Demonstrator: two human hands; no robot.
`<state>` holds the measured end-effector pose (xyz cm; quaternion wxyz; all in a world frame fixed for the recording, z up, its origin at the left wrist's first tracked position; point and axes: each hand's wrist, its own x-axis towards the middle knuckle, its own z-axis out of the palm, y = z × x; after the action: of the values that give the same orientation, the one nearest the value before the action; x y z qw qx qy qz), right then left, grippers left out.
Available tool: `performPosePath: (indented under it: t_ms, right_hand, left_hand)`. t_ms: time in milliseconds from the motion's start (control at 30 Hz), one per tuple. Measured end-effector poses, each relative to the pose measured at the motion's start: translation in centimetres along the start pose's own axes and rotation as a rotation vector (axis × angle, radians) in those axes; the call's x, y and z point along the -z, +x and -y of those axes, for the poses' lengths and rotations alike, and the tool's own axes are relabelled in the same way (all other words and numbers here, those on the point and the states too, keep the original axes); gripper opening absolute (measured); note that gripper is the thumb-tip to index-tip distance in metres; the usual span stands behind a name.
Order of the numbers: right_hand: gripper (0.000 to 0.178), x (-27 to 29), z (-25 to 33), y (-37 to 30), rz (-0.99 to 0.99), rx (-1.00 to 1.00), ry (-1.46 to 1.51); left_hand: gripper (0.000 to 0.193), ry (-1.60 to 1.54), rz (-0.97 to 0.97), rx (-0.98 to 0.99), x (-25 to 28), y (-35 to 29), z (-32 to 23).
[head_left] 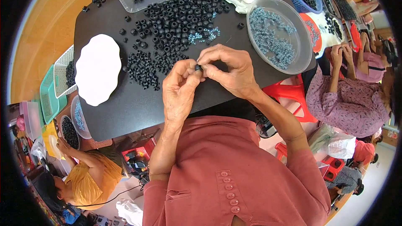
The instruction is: The person sorts small black plastic components and blue beads by hand on a table.
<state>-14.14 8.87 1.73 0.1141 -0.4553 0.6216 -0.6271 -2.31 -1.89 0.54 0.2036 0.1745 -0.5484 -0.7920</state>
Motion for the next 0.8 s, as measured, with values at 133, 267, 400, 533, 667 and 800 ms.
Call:
performPosePath:
  t_ms: [133, 267, 400, 533, 667, 800]
  right_hand:
    - [0.017, -0.04, -0.11, -0.16, 0.04, -0.036, 0.021]
    - [0.024, -0.07, -0.65, -0.56, 0.001, -0.1, 0.068]
    - [0.03, 0.21, -0.53, -0.3, 0.048, 0.053, -0.108]
    - [0.034, 0.34, -0.02, -0.49, 0.072, -0.005, -0.108]
    - [0.038, 0.08, -0.32, -0.67, 0.043, 0.094, -0.213]
    - [0.039, -0.17, -0.71, -0.73, -0.018, 0.193, -0.274]
  left_hand:
    - [0.014, -0.114, 0.025, 0.034, 0.16, 0.31, 0.3]
    - [0.015, -0.207, 0.069, 0.07, 0.09, 0.67, 0.36]
    - [0.016, -0.291, 0.059, 0.105, -0.07, 0.64, 0.08]
    - [0.018, -0.355, 0.057, 0.171, -0.01, 0.69, -0.1]
    - [0.018, -0.43, 0.112, 0.221, 0.53, 0.68, 0.25]
    - [0.018, -0.455, 0.157, 0.268, 0.63, 0.88, -0.06]
